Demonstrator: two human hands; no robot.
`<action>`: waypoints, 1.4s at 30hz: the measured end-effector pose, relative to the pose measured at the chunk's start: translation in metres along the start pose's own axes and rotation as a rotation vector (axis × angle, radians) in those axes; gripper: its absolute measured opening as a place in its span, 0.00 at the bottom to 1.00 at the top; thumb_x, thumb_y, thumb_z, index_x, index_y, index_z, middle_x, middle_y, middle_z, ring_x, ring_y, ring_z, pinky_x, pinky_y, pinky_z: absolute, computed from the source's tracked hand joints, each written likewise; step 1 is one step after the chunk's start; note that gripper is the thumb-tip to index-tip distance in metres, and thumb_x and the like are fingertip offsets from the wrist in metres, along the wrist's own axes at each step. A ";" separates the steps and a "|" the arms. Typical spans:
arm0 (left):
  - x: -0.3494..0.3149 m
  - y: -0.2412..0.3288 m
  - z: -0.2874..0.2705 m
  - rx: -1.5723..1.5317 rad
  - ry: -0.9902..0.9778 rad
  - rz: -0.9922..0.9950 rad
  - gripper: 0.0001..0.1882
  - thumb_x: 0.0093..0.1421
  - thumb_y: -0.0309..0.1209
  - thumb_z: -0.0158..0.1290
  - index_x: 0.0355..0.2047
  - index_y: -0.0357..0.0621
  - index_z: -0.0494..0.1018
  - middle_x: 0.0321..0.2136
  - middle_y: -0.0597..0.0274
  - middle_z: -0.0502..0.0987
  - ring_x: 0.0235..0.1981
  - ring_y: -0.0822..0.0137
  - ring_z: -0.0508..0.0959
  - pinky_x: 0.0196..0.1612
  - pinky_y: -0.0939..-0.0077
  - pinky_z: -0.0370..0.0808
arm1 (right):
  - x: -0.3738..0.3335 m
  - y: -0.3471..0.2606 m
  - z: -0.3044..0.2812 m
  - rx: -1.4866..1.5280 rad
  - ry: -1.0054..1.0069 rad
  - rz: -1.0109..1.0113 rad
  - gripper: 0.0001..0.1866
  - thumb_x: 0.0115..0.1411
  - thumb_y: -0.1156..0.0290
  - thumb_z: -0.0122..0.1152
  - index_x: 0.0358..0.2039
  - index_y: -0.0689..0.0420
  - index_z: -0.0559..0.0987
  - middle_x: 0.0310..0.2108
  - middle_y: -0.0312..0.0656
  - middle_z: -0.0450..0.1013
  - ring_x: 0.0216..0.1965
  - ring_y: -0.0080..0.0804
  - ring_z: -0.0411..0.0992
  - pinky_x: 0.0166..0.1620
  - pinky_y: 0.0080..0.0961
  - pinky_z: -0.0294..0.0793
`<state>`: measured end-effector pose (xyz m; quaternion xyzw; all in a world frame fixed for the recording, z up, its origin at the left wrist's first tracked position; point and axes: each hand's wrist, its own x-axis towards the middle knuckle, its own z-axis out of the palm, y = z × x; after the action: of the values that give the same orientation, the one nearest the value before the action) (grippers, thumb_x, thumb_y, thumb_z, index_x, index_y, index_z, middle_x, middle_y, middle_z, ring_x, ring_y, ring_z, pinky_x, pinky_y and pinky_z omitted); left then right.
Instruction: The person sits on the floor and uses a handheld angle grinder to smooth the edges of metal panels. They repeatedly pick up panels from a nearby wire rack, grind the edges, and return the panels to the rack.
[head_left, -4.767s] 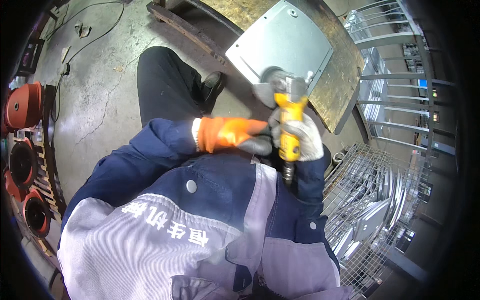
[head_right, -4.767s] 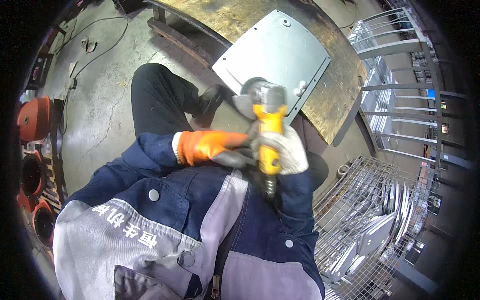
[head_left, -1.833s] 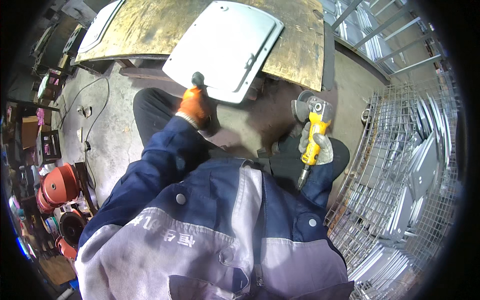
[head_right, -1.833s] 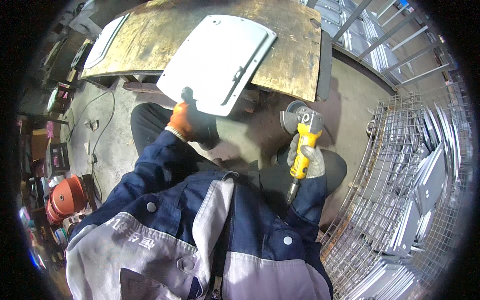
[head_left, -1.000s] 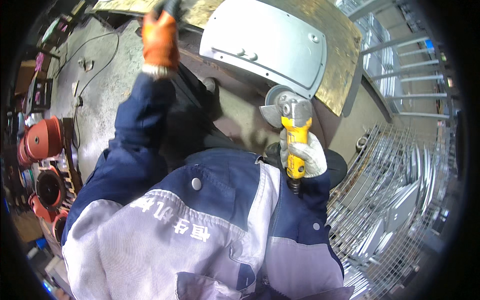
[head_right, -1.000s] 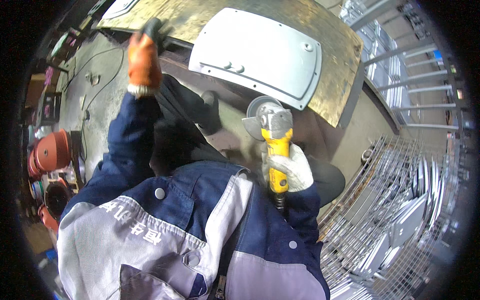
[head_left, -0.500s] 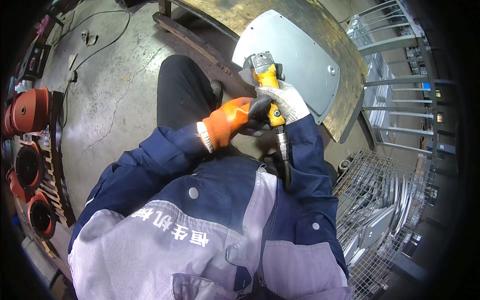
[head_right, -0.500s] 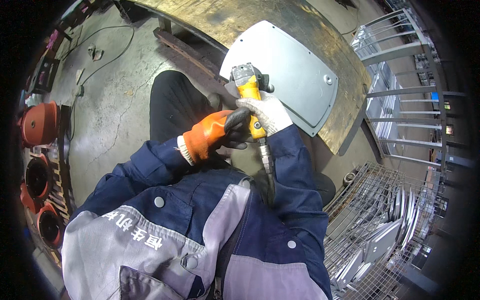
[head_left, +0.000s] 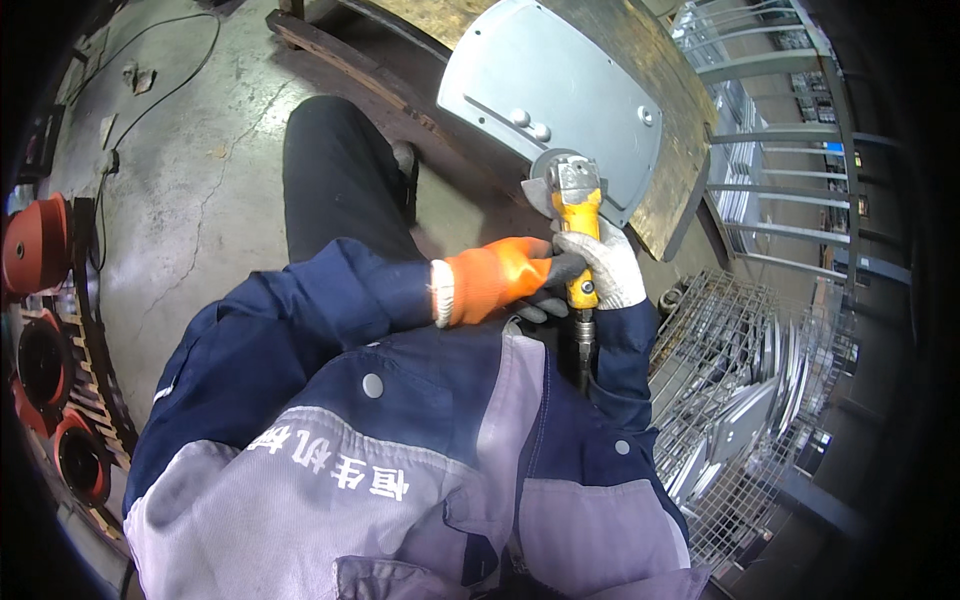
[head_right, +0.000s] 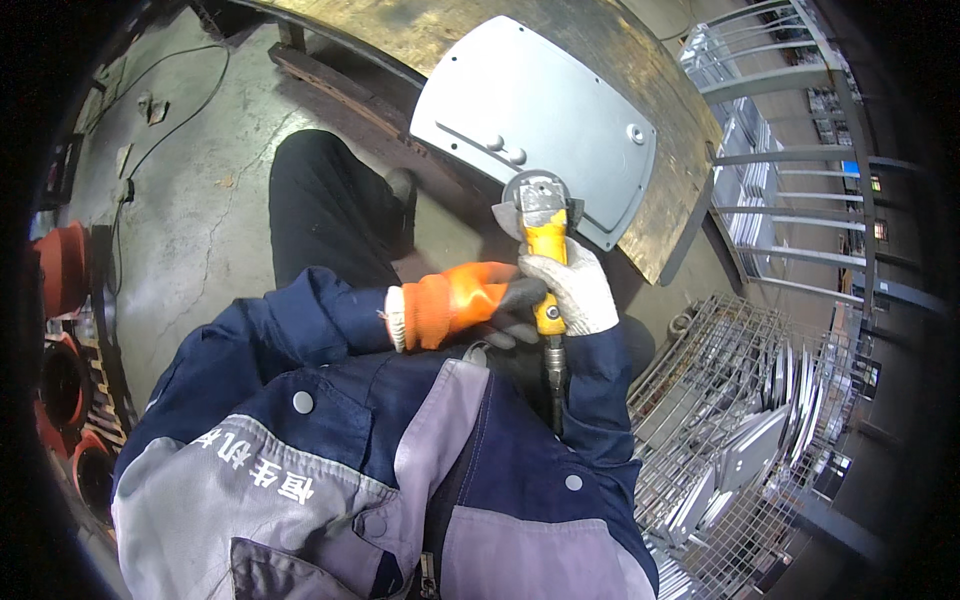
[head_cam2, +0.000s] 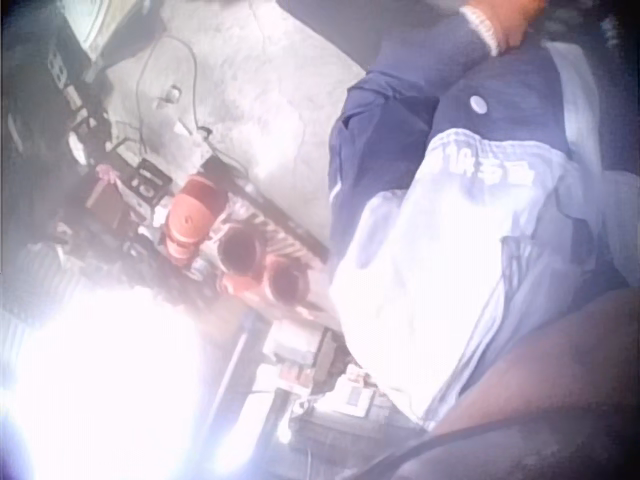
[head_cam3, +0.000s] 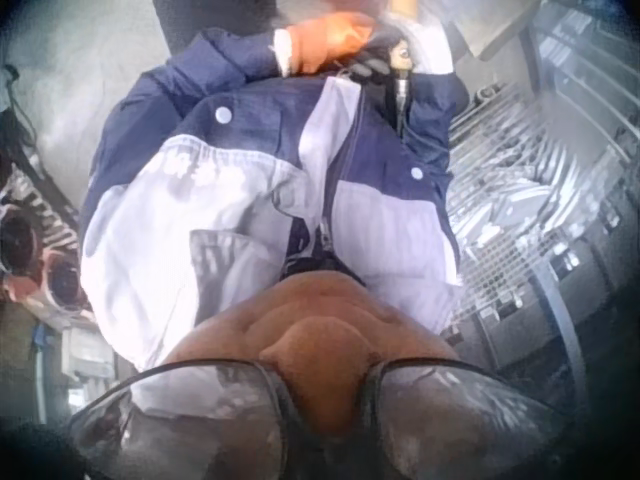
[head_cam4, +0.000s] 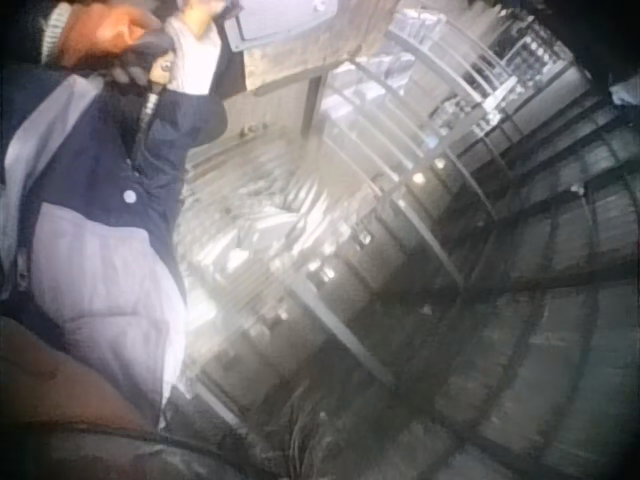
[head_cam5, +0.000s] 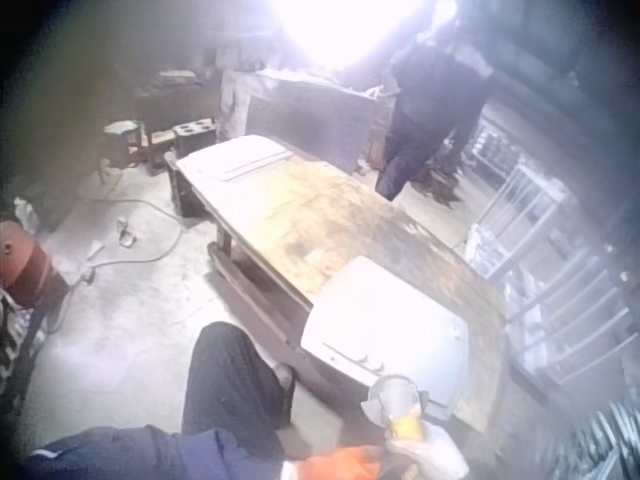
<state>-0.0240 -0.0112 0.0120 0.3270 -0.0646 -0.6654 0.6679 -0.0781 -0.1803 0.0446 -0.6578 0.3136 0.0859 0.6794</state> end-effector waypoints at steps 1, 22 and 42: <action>0.005 -0.001 0.006 0.004 0.005 -0.056 0.23 0.60 0.50 0.55 0.42 0.42 0.73 0.33 0.64 0.77 0.29 0.75 0.76 0.31 0.81 0.73 | -0.002 0.001 -0.008 0.001 -0.018 -0.013 0.19 0.51 0.74 0.67 0.44 0.63 0.76 0.35 0.37 0.75 0.33 0.23 0.73 0.39 0.18 0.72; 0.069 -0.002 0.056 -0.066 0.110 -0.067 0.21 0.63 0.44 0.53 0.46 0.39 0.71 0.37 0.57 0.79 0.36 0.70 0.81 0.36 0.80 0.76 | 0.014 -0.010 -0.091 -0.284 -0.136 0.006 0.20 0.52 0.70 0.67 0.45 0.64 0.76 0.36 0.37 0.75 0.36 0.22 0.73 0.42 0.19 0.71; 0.016 -0.012 0.022 0.074 0.086 0.135 0.20 0.58 0.44 0.59 0.40 0.37 0.75 0.29 0.62 0.77 0.28 0.73 0.76 0.30 0.81 0.72 | -0.001 -0.005 -0.032 -0.188 -0.263 -0.076 0.19 0.51 0.71 0.68 0.42 0.64 0.76 0.35 0.38 0.75 0.35 0.23 0.73 0.41 0.21 0.73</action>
<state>-0.0442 -0.0328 0.0171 0.3746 -0.0822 -0.6014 0.7008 -0.0866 -0.2113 0.0518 -0.7128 0.1875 0.1746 0.6529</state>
